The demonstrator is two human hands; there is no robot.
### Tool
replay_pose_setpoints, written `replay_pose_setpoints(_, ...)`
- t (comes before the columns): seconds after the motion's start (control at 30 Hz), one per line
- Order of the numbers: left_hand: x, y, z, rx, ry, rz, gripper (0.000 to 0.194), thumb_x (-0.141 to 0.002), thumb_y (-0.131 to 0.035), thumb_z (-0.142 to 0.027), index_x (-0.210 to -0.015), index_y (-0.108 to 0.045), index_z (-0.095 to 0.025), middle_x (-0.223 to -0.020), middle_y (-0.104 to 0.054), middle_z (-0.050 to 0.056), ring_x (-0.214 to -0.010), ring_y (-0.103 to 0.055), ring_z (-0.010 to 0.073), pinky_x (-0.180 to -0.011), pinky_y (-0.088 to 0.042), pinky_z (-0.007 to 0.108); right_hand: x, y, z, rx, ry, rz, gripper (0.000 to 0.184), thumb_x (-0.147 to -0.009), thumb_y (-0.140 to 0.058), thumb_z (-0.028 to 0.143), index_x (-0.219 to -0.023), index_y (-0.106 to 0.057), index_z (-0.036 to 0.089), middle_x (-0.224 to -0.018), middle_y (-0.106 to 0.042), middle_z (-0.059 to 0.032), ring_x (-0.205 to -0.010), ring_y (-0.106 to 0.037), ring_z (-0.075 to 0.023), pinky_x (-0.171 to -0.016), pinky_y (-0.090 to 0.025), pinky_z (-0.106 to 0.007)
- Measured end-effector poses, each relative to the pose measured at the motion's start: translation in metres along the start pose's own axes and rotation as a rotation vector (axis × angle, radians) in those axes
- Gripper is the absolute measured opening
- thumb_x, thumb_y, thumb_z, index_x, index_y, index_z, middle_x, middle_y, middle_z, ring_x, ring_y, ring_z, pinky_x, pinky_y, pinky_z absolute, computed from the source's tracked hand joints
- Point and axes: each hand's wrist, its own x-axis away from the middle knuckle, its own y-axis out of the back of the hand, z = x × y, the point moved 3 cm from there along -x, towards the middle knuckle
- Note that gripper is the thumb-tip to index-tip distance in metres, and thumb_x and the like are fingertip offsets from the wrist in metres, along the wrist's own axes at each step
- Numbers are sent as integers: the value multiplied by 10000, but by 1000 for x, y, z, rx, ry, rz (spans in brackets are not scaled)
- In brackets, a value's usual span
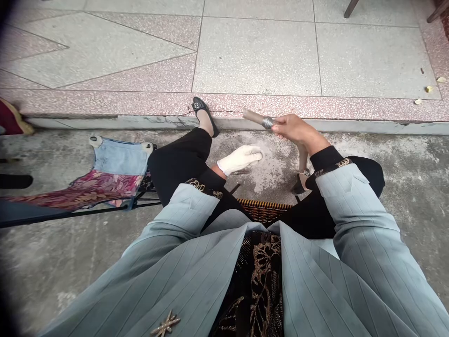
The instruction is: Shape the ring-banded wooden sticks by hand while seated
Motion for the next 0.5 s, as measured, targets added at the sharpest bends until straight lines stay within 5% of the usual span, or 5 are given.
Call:
replay_pose_setpoints(0.1,-1,1,1,-171,-28,-3,306,-906,-520,-416,-860,-653,-144,-670,-555,-17,-587,-463,92,-577,-343,219,-6,-6,-6,465,-62,42,224,-860,-652,339,-1001,-711,176,-859,-660,-72,-735,-545,-167,-632,-409,-301)
replay_pose_setpoints(0.23,0,4,0,-331,-63,13,338,-903,-496,-423,-880,-686,-145,-766,-640,5,-705,-550,134,-694,-403,246,0,-19,-11,787,-103,410,177,-868,-623,278,-935,-723,149,-816,-658,-63,-699,-536,-157,-621,-358,-291)
replay_pose_setpoints(0.37,1,7,-1,-352,-70,-31,334,-887,-495,-410,-943,-694,-148,-894,-689,22,-824,-593,165,-792,-431,268,13,-32,-10,563,-82,803,178,-855,-623,215,-961,-728,117,-657,-601,8,-610,-503,-105,-618,-365,-246)
replay_pose_setpoints(0.5,0,10,0,-265,-46,-93,318,-871,-507,-414,-855,-654,-133,-798,-645,16,-732,-552,139,-722,-427,257,18,-31,-2,317,63,875,322,-855,-632,281,-1095,-723,86,-689,-606,21,-607,-496,-92,-606,-376,-234)
